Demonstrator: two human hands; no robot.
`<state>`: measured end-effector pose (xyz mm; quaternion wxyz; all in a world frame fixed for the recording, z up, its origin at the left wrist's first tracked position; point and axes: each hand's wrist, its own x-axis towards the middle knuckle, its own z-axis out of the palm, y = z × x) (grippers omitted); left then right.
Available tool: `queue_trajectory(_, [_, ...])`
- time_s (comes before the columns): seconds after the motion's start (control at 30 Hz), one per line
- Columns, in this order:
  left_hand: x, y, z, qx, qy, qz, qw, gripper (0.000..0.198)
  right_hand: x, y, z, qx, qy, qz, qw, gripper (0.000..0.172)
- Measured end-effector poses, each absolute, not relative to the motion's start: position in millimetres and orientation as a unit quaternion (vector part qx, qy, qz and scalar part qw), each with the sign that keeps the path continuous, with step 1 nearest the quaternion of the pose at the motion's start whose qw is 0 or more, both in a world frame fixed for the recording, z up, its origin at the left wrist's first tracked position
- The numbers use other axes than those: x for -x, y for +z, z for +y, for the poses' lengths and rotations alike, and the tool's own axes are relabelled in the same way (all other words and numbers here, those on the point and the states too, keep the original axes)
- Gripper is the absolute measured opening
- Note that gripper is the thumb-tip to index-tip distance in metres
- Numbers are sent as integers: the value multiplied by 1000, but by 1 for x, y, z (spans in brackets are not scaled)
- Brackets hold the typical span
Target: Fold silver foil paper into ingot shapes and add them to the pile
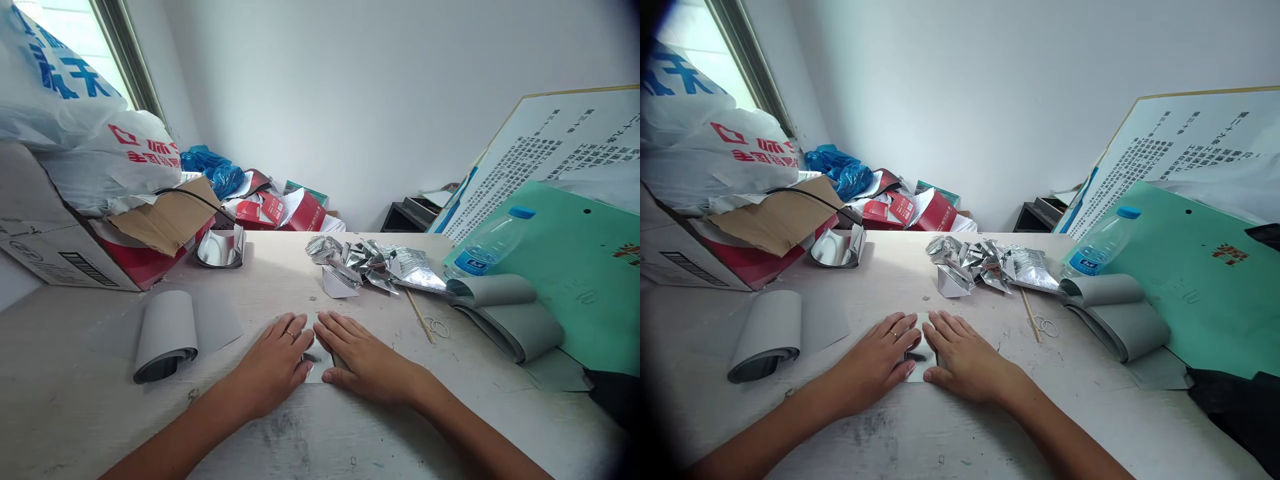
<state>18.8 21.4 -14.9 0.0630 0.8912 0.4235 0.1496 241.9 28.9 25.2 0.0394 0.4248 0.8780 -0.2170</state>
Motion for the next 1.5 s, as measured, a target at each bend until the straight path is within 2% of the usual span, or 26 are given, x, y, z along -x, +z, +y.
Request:
queue_trajectory(0.37, [-19,-20,19,-880,150,447,64,41,-240,30,28,-429,-207,877,64,80])
queue_trajectory(0.83, [-18,-13,23,-885,107,444,89,36,-249,19,38,-425,-196,884,1,83])
queue_trajectory(1.2, [-15,-14,25,-889,106,432,109,76,-248,21,39,-426,-200,882,5,82])
queue_trajectory(1.5, [-13,-22,25,-882,144,435,106,70,-248,22,39,-423,-200,884,2,83])
